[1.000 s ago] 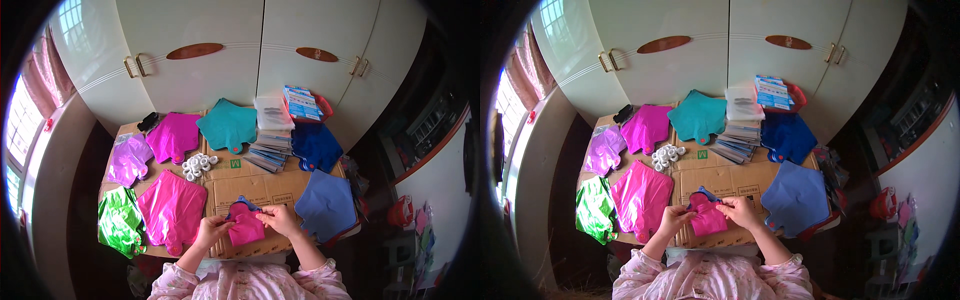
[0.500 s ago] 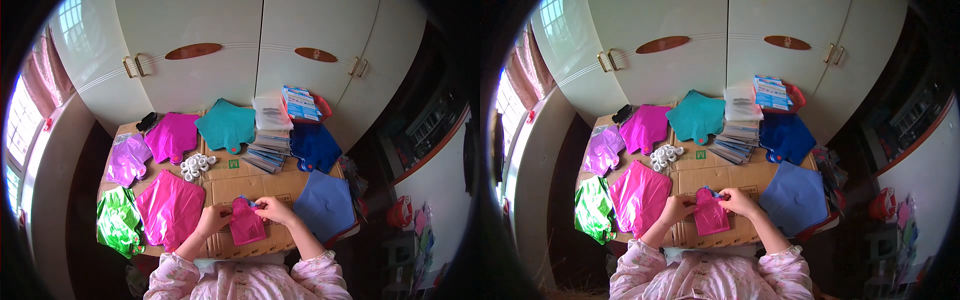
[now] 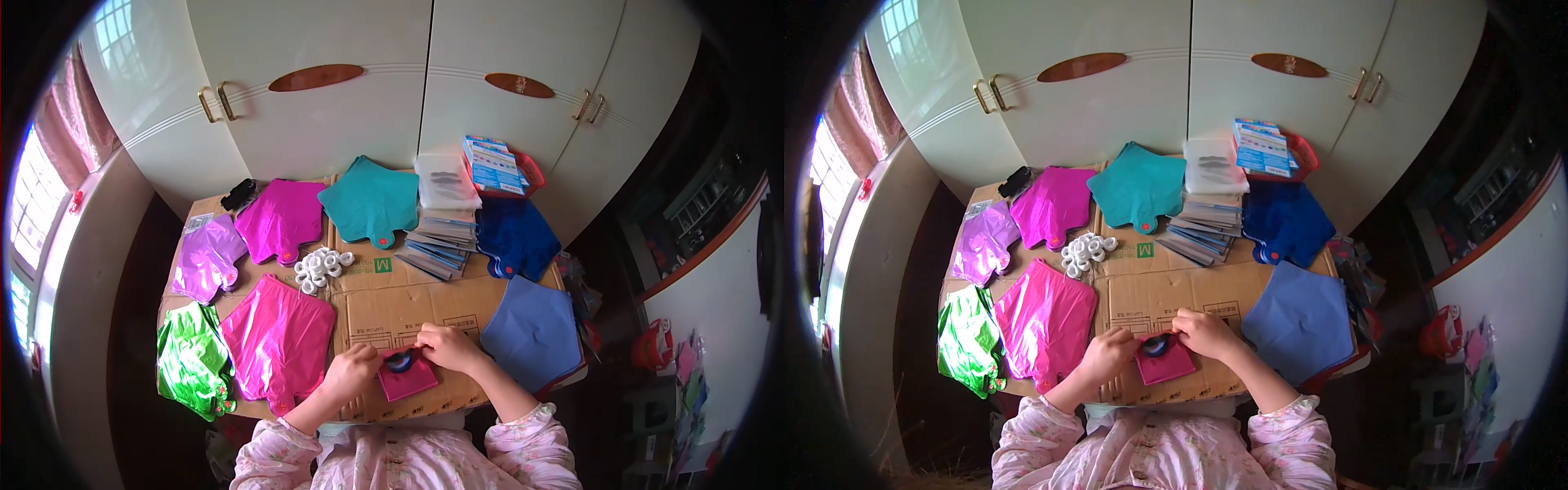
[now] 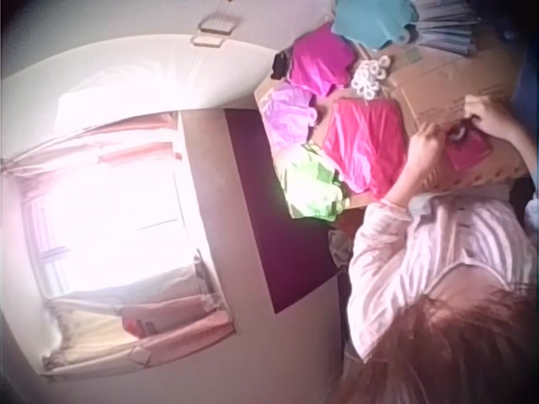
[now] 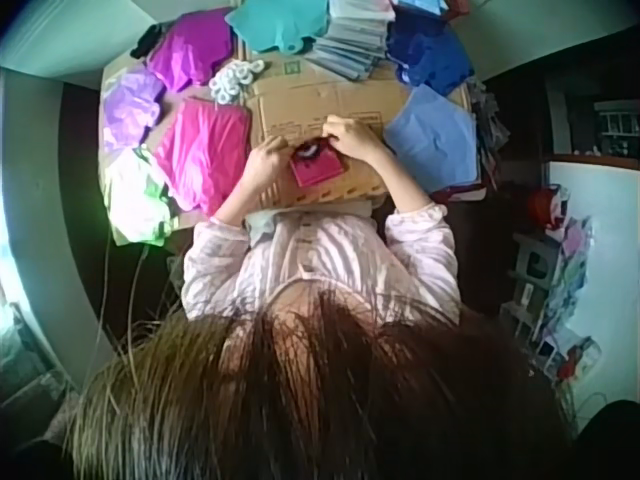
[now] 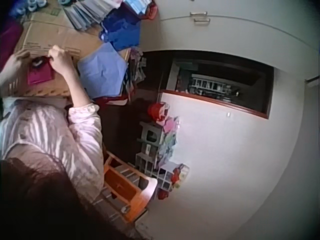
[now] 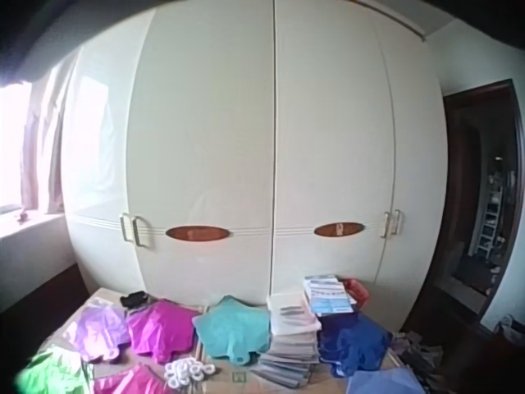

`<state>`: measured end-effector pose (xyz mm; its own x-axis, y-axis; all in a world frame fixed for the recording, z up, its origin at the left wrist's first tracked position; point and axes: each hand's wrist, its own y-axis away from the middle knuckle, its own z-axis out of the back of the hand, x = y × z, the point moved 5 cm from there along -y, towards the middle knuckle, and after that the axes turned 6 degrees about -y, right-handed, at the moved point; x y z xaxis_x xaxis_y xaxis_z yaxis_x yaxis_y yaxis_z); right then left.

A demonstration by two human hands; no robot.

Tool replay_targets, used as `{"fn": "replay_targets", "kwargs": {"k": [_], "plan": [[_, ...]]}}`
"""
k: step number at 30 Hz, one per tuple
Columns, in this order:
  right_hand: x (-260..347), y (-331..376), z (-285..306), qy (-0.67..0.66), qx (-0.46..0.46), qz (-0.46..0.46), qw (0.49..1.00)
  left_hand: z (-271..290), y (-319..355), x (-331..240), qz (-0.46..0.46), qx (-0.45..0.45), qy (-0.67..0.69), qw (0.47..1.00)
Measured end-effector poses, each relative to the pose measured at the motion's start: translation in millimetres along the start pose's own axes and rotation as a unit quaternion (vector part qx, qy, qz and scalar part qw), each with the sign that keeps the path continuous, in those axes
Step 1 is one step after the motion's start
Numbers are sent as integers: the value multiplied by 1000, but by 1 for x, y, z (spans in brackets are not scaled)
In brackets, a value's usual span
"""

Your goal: Fold colorful plastic sheets and place them into transparent packaging envelopes.

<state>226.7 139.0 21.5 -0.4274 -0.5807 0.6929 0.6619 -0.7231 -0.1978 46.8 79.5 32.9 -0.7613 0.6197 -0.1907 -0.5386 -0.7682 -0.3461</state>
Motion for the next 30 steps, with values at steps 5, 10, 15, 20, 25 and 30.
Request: {"fn": "replay_targets", "kwargs": {"k": [5, 10, 15, 20, 25, 30], "plan": [[5, 3, -2, 122, -23, 67, 990, 1, 1, -28, -119, 65, -145, 980], [41, 2, 0, 232, -72, 96, 965, -1, 1, -34, -134, 74, -170, 973], [44, 15, -19, 269, -93, 164, 945, -7, 5, -34, -121, 58, -175, 975], [42, 16, -20, 276, -139, 194, 931, -9, 12, -33, -117, 55, -177, 976], [45, 13, -21, 272, -112, 191, 936, -4, 12, -34, -124, 60, -182, 974], [55, 14, -19, 287, -70, 140, 945, -7, 14, -31, -119, 48, -172, 977]]}}
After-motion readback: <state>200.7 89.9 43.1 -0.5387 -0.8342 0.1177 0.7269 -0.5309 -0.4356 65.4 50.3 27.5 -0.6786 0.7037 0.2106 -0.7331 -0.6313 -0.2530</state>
